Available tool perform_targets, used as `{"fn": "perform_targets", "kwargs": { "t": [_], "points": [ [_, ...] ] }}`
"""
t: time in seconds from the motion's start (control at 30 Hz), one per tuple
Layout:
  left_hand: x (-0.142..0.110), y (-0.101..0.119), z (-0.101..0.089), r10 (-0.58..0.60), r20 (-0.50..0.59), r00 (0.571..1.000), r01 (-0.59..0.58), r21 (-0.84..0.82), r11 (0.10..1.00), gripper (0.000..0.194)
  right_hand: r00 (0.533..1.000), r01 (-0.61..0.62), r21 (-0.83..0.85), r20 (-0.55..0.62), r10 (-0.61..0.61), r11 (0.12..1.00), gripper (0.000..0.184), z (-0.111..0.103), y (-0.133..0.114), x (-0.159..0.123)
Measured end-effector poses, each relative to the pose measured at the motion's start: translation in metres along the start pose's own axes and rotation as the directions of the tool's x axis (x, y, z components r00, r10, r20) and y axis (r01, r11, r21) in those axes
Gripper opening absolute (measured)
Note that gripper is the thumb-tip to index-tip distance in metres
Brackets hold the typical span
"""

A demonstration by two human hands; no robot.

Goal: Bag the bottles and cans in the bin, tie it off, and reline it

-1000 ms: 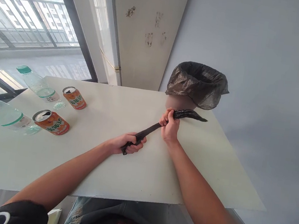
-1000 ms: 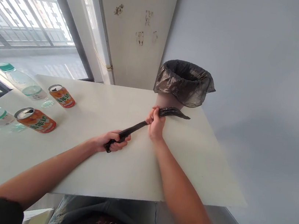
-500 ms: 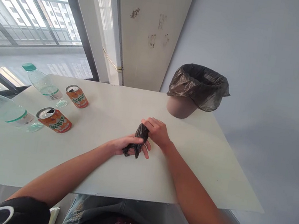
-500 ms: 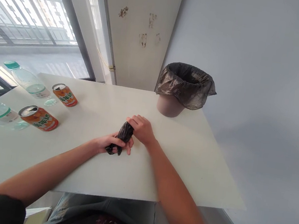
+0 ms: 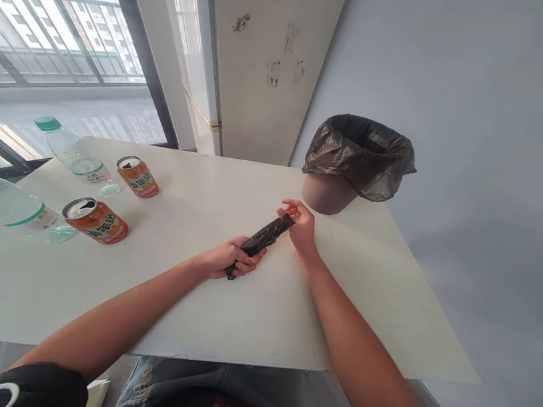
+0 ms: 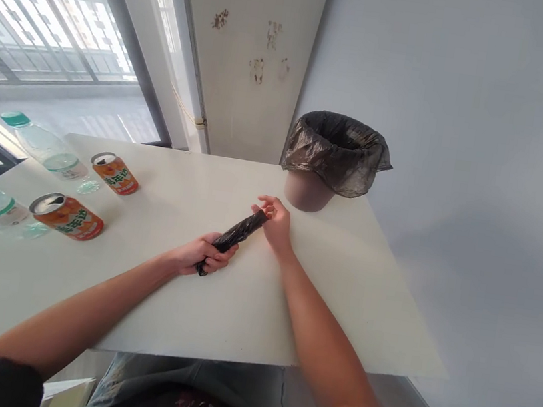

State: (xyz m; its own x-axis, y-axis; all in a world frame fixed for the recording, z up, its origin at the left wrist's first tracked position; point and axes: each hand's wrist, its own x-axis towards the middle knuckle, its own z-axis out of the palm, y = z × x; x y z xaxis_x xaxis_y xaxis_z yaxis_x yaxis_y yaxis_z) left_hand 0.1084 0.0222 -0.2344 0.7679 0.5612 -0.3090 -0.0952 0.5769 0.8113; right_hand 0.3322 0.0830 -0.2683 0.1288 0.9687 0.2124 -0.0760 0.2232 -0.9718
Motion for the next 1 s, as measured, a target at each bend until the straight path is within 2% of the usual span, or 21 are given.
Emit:
{"fn": "perform_targets", "kwargs": {
  "t": [0.13, 0.23, 0.33, 0.43, 0.57, 0.63, 0.7, 0.77, 0.8, 0.87, 0.93, 1.0],
  "points": [
    [0.002, 0.002, -0.009, -0.008, -0.040, 0.999, 0.011, 0.062, 0.998, 0.036, 0.992, 0.073, -0.037, -0.099, -0.077, 0.997, 0.042, -0.005, 0.002, 0.002],
    [0.004, 0.001, -0.008, 0.038, -0.069, 0.997, -0.032, 0.081, 0.996, 0.033, 0.992, 0.060, -0.061, -0.108, -0.066, 0.996, 0.042, -0.005, 0.004, 0.003],
    [0.006, 0.000, -0.005, 0.157, -0.155, 0.975, -0.152, 0.041, 0.987, 0.027, 1.000, 0.008, 0.030, -0.025, -0.007, 1.000, 0.043, -0.003, 0.003, 0.002],
    [0.006, 0.001, -0.006, 0.269, -0.254, 0.929, -0.289, -0.043, 0.956, 0.028, 0.985, -0.058, 0.202, 0.168, 0.024, 0.978, 0.057, -0.003, -0.004, 0.001],
    [0.005, 0.005, -0.009, 0.369, -0.352, 0.860, -0.431, -0.118, 0.894, 0.030, 0.911, -0.173, 0.255, 0.408, 0.057, 0.951, 0.086, -0.006, -0.019, -0.003],
    [0.006, 0.003, -0.007, 0.390, -0.366, 0.845, -0.463, -0.134, 0.876, 0.032, 0.864, -0.246, 0.249, 0.495, 0.096, 0.937, 0.093, -0.002, -0.025, -0.008],
    [0.008, -0.001, -0.003, 0.365, -0.329, 0.871, -0.424, -0.128, 0.896, 0.033, 0.792, -0.325, 0.246, 0.598, 0.121, 0.913, 0.089, 0.006, -0.029, -0.016],
    [0.009, -0.007, 0.002, 0.269, -0.230, 0.935, -0.288, -0.054, 0.956, 0.026, 0.737, -0.382, 0.266, 0.666, 0.118, 0.885, 0.084, 0.018, -0.032, -0.026],
    [0.010, -0.010, 0.004, 0.209, -0.171, 0.963, -0.211, 0.008, 0.977, 0.021, 0.735, -0.400, 0.295, 0.669, 0.111, 0.868, 0.078, 0.024, -0.033, -0.031],
    [0.008, -0.013, 0.008, 0.129, -0.080, 0.988, -0.120, 0.108, 0.987, 0.015, 0.780, -0.423, 0.379, 0.614, 0.119, 0.823, 0.058, 0.034, -0.036, -0.039],
    [0.006, -0.013, 0.009, 0.125, -0.023, 0.992, -0.121, 0.133, 0.984, 0.016, 0.837, -0.432, 0.470, 0.527, 0.148, 0.770, 0.039, 0.040, -0.037, -0.043],
    [0.004, -0.011, 0.010, 0.134, 0.020, 0.991, -0.135, 0.137, 0.981, 0.023, 0.877, -0.421, 0.547, 0.449, 0.171, 0.723, 0.035, 0.041, -0.039, -0.043]
  ]
}}
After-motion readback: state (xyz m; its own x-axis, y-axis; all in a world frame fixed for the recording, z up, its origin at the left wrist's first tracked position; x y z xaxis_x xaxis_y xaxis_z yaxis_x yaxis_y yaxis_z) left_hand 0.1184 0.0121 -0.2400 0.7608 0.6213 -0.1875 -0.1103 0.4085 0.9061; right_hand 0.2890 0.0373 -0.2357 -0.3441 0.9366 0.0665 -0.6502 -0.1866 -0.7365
